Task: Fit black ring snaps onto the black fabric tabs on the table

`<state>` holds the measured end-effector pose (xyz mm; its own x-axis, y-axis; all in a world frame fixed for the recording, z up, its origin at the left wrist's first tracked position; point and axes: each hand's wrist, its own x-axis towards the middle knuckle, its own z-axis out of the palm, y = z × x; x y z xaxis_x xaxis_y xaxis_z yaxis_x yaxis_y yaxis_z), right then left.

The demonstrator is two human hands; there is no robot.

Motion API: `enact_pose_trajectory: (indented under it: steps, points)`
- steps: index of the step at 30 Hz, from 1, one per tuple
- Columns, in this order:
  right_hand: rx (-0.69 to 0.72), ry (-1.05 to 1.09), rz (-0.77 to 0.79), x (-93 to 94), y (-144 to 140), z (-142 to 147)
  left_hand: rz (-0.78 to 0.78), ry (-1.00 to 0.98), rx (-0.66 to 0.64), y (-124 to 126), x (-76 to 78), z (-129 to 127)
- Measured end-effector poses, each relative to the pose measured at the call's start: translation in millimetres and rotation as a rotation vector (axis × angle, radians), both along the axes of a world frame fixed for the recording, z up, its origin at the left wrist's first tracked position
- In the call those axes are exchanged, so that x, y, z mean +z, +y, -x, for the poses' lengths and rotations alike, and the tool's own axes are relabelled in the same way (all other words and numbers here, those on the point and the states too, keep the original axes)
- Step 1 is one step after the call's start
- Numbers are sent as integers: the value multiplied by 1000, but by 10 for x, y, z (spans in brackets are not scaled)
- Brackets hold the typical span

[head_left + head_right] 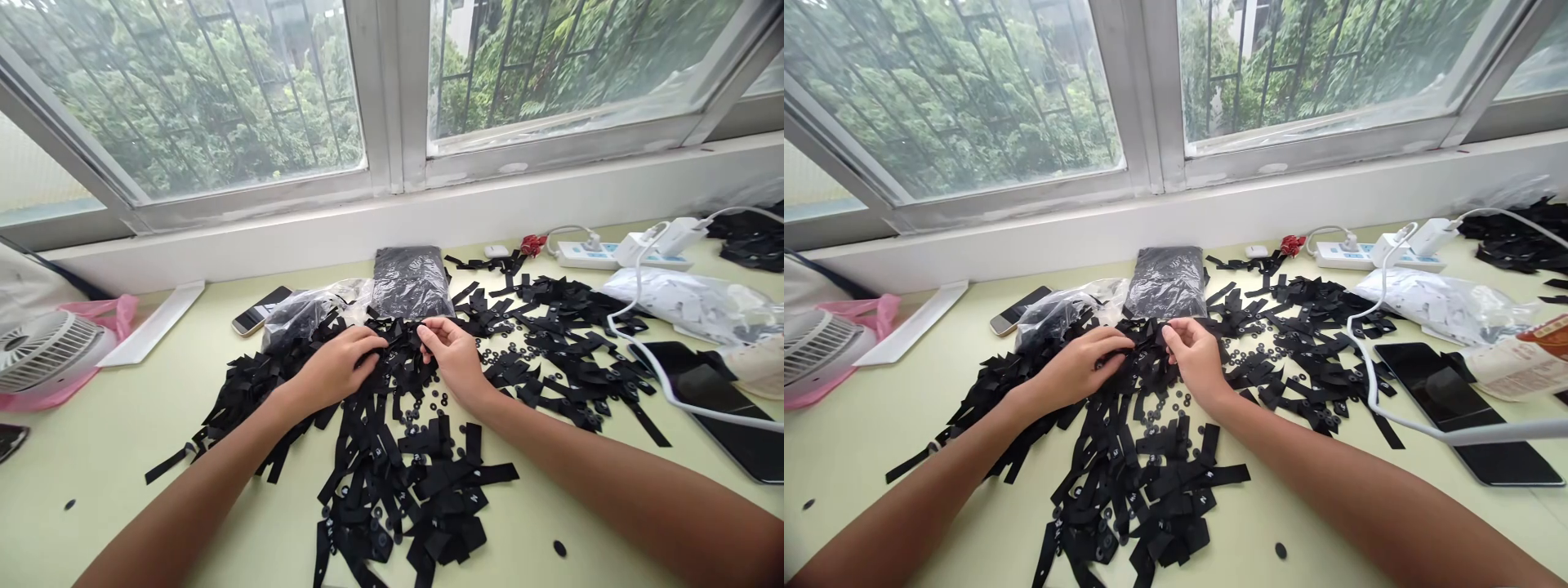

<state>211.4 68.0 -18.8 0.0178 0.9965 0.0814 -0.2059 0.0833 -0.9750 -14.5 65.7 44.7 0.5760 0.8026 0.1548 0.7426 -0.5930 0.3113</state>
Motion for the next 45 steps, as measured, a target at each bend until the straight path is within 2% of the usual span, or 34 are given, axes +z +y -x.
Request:
enact_pose_trajectory:
  steps: [2, 5, 9, 16, 24, 28, 32, 39, 45]
  points:
    - [9, -35, -10, 9, -14, 3, -16, 4, -34, -1, -109, -37]
    - [30, -75, -21, 17, -42, 9, 21, 37, 31, 30, -182, 5]
    - [40, -114, -47, 33, -72, 19, 66, 62, 133, 61, -115, 62]
    - [11, -131, -116, 68, -91, 23, 49, 83, 297, 77, -9, 77]
    - [39, -165, -118, 31, -96, 24, 159, 82, 217, 150, 49, 200]
    - [34, -164, -128, 28, -98, 27, 142, 22, 175, 145, 37, 203]
    - [34, -174, -124, 44, -101, 21, 93, 4, 218, 153, -20, 175]
    - [34, -192, -127, 40, -92, 23, 38, 15, 68, 208, -193, 186]
    - [54, -223, -123, 45, -100, 10, 76, 71, 110, 240, -225, 217]
